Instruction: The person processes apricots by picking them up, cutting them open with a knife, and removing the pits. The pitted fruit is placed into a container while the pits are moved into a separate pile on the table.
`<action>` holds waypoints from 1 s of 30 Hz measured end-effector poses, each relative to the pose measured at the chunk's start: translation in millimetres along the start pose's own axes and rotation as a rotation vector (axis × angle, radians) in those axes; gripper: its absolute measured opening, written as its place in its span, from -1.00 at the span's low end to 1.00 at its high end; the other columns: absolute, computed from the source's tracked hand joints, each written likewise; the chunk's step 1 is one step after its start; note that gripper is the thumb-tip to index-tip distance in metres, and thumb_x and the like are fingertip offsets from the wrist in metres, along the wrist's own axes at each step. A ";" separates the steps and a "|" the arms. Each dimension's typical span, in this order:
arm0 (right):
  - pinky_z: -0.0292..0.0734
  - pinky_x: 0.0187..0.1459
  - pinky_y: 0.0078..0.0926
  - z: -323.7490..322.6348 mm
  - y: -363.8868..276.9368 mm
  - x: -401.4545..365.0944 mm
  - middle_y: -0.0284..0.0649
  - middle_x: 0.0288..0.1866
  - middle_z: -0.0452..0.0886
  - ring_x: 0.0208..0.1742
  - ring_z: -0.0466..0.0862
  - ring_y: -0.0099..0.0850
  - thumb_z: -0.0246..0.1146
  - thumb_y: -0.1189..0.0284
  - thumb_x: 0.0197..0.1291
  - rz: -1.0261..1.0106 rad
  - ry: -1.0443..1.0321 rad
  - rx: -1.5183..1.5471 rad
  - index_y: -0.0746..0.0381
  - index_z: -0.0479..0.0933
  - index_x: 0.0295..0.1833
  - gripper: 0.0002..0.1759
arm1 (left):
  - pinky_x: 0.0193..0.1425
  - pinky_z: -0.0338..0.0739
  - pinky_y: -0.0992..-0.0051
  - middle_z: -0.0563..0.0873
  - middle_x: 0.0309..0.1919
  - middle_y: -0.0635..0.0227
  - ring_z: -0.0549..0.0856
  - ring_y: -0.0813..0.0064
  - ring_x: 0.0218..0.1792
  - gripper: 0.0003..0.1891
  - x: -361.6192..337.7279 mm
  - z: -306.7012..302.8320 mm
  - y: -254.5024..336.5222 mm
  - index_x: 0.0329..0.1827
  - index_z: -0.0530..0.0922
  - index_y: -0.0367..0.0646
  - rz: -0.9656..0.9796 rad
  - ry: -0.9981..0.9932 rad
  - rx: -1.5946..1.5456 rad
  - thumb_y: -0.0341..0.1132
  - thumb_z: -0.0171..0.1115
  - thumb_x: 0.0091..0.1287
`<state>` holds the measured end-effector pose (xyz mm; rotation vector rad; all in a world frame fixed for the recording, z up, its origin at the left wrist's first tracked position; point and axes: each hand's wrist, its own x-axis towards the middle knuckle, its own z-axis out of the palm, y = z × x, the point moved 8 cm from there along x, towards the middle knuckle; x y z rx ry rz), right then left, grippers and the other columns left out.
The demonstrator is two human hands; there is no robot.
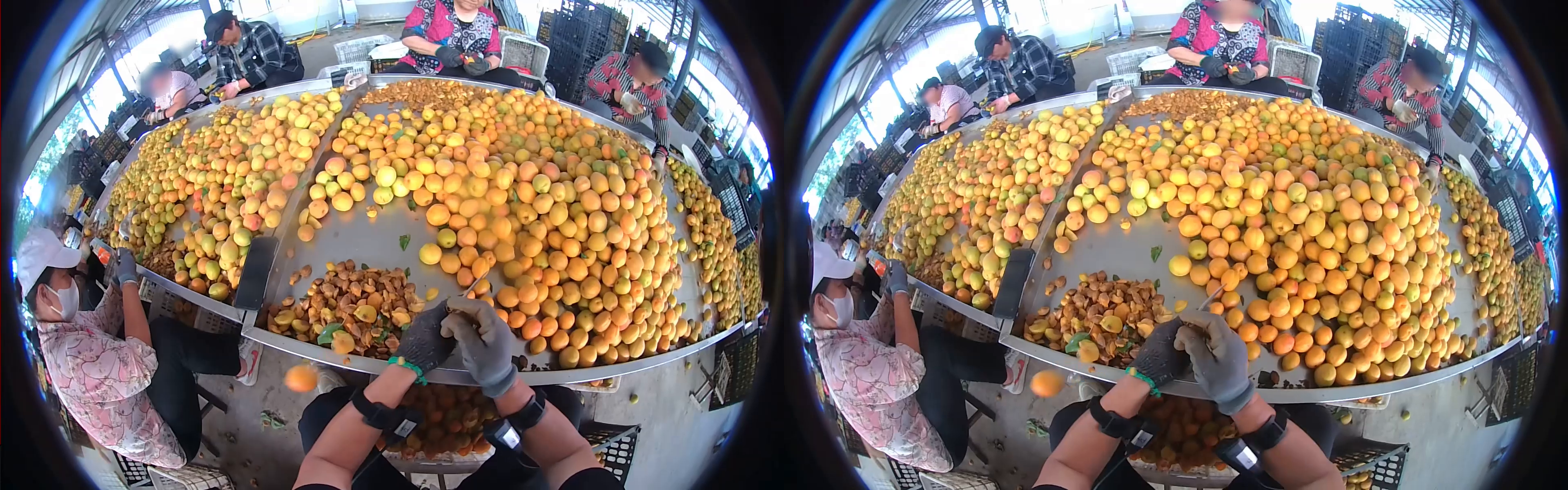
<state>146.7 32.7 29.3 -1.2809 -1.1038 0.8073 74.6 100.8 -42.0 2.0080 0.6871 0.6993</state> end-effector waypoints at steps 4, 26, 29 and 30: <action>0.50 -0.14 -0.65 -10.5 49.0 8.1 -0.27 -0.23 0.61 -0.22 0.59 -0.58 0.15 0.60 0.32 0.190 0.040 0.026 0.35 0.46 0.07 -0.77 | -0.13 0.60 0.31 0.71 -0.28 0.15 0.71 0.12 -0.25 -0.63 14.2 4.3 -12.0 0.07 0.51 -0.16 -0.216 -0.199 -0.114 -0.37 0.28 0.18; 0.51 -0.06 -0.63 -70.2 70.7 18.1 -0.35 -0.08 0.59 -0.09 0.56 -0.60 0.19 0.47 0.32 0.129 0.198 -0.069 0.30 0.51 0.11 -0.72 | -0.59 0.23 0.70 0.43 -0.56 0.61 0.37 0.78 -0.62 -0.52 -42.8 -78.8 9.3 0.37 0.39 -0.13 -0.430 -0.010 -0.832 -0.37 0.16 0.38; 0.49 0.04 -0.61 -104.4 49.4 14.3 -0.31 -0.02 0.57 -0.01 0.57 -0.56 0.20 0.51 0.31 0.069 0.319 0.031 0.29 0.53 0.09 -0.75 | -0.66 0.26 0.63 0.54 -0.51 0.47 0.44 0.67 -0.68 -0.74 -42.4 -92.8 10.8 0.11 0.55 -0.05 -0.458 0.097 -0.999 -0.41 0.18 0.37; 0.48 0.09 -0.60 -112.1 37.1 12.3 -0.30 -0.02 0.58 0.01 0.57 -0.54 0.22 0.50 0.30 0.092 0.379 0.091 0.32 0.53 0.07 -0.74 | -0.70 0.21 0.65 0.55 -0.52 0.45 0.41 0.68 -0.71 -0.65 -44.0 -90.0 9.3 0.22 0.51 -0.03 -0.565 0.097 -1.246 -0.42 0.17 0.37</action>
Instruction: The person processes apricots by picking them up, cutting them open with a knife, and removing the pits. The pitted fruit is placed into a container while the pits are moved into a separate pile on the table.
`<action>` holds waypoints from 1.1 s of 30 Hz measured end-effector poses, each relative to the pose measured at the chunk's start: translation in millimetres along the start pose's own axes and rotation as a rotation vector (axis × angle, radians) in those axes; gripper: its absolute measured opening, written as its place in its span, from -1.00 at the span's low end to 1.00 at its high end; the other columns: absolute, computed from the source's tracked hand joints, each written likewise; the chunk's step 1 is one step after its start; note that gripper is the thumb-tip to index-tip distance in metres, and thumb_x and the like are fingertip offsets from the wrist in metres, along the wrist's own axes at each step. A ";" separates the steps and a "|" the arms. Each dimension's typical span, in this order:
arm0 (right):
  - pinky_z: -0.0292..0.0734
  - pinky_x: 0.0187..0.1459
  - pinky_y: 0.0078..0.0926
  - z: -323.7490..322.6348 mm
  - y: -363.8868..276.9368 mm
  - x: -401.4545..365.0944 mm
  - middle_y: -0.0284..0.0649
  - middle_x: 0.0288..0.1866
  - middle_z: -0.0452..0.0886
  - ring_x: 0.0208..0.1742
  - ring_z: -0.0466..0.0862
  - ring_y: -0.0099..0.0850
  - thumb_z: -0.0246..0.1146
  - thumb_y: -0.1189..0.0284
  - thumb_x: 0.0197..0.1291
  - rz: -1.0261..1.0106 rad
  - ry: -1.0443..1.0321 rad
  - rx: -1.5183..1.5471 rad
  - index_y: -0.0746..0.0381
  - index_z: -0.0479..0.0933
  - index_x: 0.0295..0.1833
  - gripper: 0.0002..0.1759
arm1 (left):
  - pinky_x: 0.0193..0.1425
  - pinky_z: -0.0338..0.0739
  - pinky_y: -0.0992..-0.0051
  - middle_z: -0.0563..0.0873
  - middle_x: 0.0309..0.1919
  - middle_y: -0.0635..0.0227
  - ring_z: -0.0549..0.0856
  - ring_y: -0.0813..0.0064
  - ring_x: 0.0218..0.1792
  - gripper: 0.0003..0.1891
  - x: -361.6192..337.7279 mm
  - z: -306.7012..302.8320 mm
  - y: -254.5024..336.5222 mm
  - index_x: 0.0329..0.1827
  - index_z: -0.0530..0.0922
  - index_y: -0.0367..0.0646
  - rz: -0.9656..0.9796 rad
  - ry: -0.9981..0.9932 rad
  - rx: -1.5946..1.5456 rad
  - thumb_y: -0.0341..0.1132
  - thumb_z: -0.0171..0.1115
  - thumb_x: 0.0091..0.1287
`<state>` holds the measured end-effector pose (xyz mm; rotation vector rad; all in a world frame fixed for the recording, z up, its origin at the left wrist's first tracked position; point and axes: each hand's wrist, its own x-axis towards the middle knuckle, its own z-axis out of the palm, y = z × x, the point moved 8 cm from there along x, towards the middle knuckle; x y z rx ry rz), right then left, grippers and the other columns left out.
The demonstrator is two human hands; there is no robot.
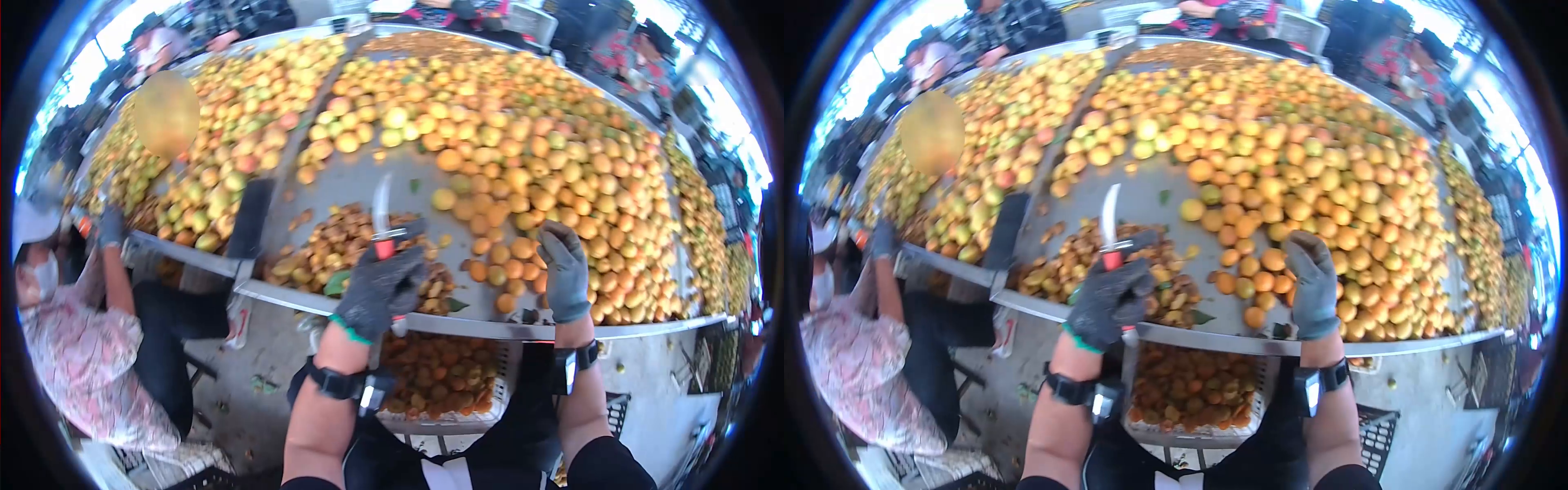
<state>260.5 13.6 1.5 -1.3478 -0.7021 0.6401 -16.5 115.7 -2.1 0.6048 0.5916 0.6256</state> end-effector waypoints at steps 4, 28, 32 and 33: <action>0.49 0.07 -0.53 -0.7 -12.8 -11.6 -0.24 -0.07 0.63 -0.05 0.61 -0.51 0.35 0.35 0.19 0.211 -0.301 -0.656 0.19 0.55 0.11 -0.63 | -0.76 0.11 0.68 0.54 -0.54 0.45 0.32 0.70 -0.78 -0.56 1.2 4.2 1.9 0.33 0.44 -0.04 -0.002 0.041 0.062 -0.42 0.16 0.38; 0.57 -0.04 -0.23 14.6 35.5 -19.3 -0.16 0.17 0.45 0.01 0.63 -0.15 0.27 0.49 0.01 -0.078 -0.536 -0.937 -0.03 0.54 0.14 -0.51 | -0.68 0.20 0.68 0.57 -0.53 0.42 0.37 0.70 -0.74 -0.56 28.9 35.6 -44.8 0.30 0.46 -0.14 -0.170 0.056 0.323 -0.40 0.19 0.34; 0.56 -0.03 -0.24 13.1 26.7 -19.4 -0.18 0.18 0.45 0.01 0.63 -0.15 0.28 0.49 0.00 -0.085 -0.619 -1.315 -0.01 0.54 0.12 -0.52 | -0.68 0.21 0.67 0.57 -0.53 0.42 0.36 0.70 -0.74 -0.55 29.3 37.0 -47.8 0.30 0.45 -0.17 -0.169 0.049 0.354 -0.38 0.20 0.34; 0.56 -0.02 -0.23 15.2 24.0 -20.5 -0.20 0.18 0.46 0.01 0.63 -0.16 0.27 0.49 0.01 -0.053 -0.620 -1.367 0.00 0.54 0.13 -0.52 | -0.68 0.22 0.67 0.57 -0.53 0.42 0.36 0.70 -0.74 -0.55 29.1 37.7 -49.0 0.31 0.45 -0.18 -0.177 0.052 0.363 -0.37 0.21 0.34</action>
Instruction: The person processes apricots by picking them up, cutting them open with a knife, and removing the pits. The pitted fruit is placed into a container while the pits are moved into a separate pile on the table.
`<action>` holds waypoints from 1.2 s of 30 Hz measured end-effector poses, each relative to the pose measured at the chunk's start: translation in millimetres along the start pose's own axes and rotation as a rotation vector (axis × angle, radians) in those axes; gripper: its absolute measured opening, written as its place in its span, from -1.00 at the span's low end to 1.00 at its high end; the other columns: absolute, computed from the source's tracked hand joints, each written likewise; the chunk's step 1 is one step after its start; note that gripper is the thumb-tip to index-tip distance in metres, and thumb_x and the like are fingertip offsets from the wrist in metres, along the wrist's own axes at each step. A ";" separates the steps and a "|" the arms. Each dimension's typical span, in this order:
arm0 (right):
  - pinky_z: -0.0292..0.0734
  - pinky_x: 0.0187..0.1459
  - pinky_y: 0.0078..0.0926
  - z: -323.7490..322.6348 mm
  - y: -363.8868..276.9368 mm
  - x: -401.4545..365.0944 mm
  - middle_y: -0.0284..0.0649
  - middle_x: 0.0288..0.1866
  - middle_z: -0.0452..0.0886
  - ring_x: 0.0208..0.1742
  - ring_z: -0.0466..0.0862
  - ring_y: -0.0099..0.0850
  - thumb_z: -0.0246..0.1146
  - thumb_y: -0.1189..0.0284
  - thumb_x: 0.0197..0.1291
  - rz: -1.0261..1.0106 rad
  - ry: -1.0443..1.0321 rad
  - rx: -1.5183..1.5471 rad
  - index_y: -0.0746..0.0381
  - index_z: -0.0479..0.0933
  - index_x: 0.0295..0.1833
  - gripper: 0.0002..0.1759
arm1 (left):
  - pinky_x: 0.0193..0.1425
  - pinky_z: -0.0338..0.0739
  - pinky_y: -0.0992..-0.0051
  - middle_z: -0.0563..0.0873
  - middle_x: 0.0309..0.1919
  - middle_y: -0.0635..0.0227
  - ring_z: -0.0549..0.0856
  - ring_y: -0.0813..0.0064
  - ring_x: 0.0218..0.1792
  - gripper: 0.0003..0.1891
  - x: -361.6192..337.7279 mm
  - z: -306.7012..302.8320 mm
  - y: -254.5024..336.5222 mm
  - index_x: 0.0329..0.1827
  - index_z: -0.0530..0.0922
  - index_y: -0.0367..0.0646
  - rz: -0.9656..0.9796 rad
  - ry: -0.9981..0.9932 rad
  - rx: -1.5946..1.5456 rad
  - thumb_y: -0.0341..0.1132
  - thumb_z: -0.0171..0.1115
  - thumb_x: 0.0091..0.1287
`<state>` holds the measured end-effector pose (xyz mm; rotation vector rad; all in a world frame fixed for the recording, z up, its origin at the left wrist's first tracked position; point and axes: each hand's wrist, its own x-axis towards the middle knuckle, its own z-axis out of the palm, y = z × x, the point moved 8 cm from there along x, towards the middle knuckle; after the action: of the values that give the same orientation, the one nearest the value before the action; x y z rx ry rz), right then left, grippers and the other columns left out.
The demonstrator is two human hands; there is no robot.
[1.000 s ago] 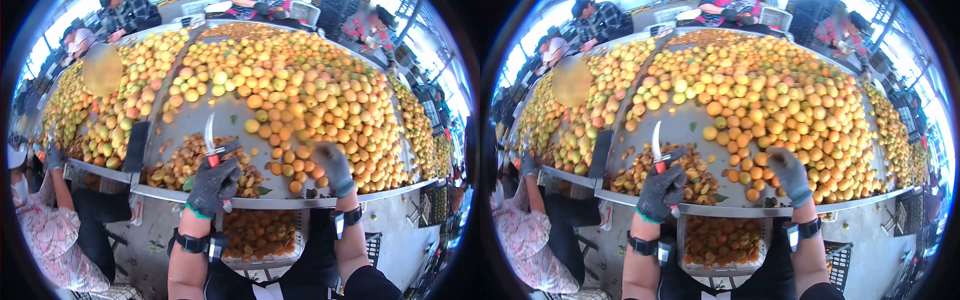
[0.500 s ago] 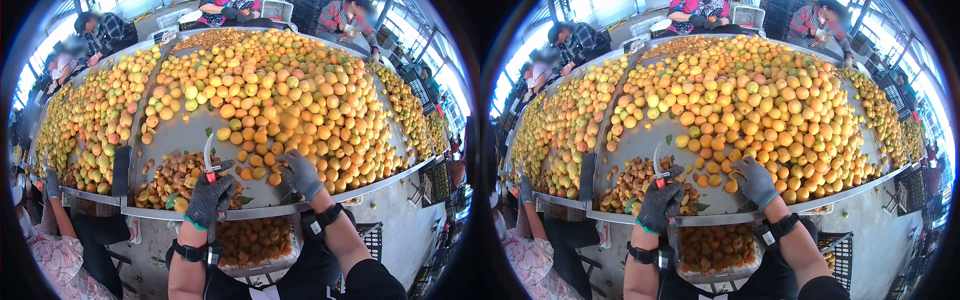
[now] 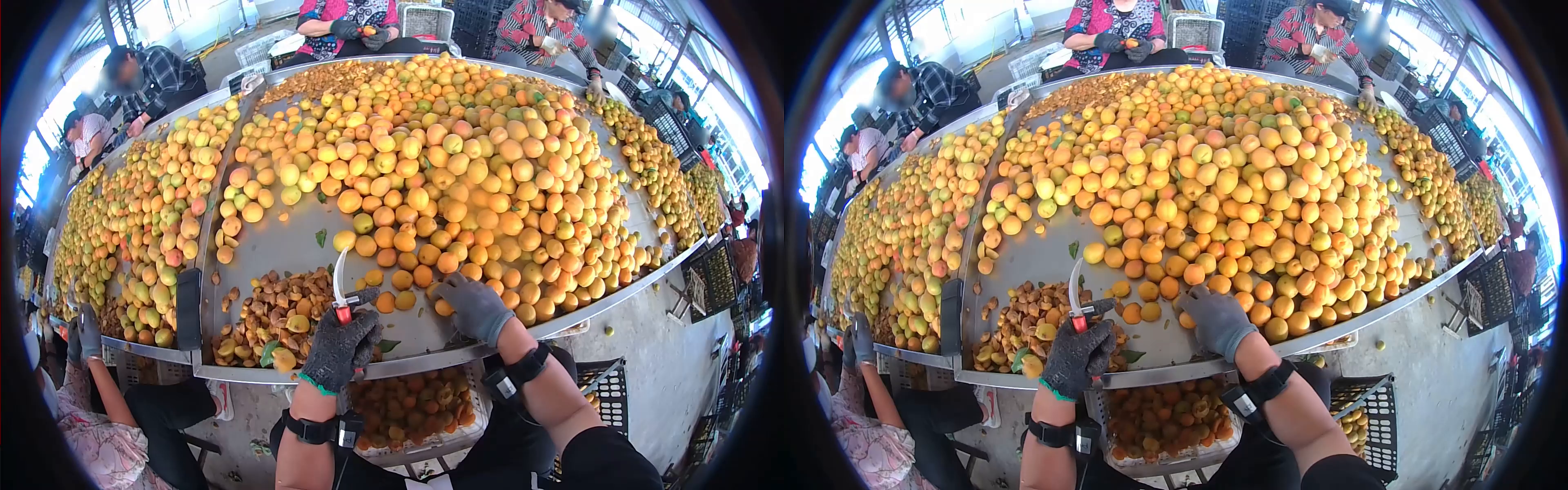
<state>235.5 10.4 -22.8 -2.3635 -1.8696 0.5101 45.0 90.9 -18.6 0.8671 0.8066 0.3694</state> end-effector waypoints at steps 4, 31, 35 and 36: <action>0.55 -0.01 -0.21 -6.2 6.1 -3.3 -0.17 0.12 0.51 0.04 0.62 -0.13 0.30 0.40 0.03 -0.042 -0.021 -0.025 0.05 0.52 0.13 -0.54 | -0.68 0.23 0.67 0.58 -0.53 0.42 0.37 0.71 -0.74 -0.54 -0.5 3.5 -0.5 0.31 0.44 -0.19 0.009 -0.038 0.027 -0.35 0.22 0.34; 0.09 0.39 0.10 -17.1 31.5 27.5 -0.28 0.17 0.48 0.33 0.37 -0.21 0.37 0.29 -0.03 0.187 0.447 -0.097 0.01 0.56 0.09 -0.52 | -0.68 0.27 0.66 0.60 -0.55 0.42 0.41 0.70 -0.72 -0.54 -5.8 -3.2 -10.0 0.34 0.44 -0.11 0.002 -0.029 0.138 -0.37 0.23 0.36; 0.11 0.39 0.05 -27.3 20.0 32.3 -0.27 0.20 0.47 0.34 0.36 -0.20 0.34 0.34 -0.02 0.108 0.478 -0.040 0.02 0.54 0.15 -0.49 | -0.66 0.31 0.66 0.63 -0.54 0.41 0.44 0.70 -0.71 -0.58 -6.3 -5.6 -10.2 0.28 0.48 -0.13 0.021 -0.036 0.155 -0.37 0.25 0.35; 0.11 0.40 0.01 -27.7 15.4 37.7 -0.27 0.20 0.47 0.34 0.36 -0.20 0.32 0.35 -0.01 0.052 0.482 -0.063 0.02 0.53 0.18 -0.47 | -0.66 0.32 0.65 0.64 -0.53 0.41 0.46 0.69 -0.70 -0.60 -6.7 -4.6 -11.1 0.25 0.50 -0.14 0.020 -0.038 0.139 -0.37 0.26 0.35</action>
<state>265.8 46.6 -8.6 -2.3053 -1.6242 -0.1156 36.9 82.6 -26.0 1.0101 0.7960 0.3164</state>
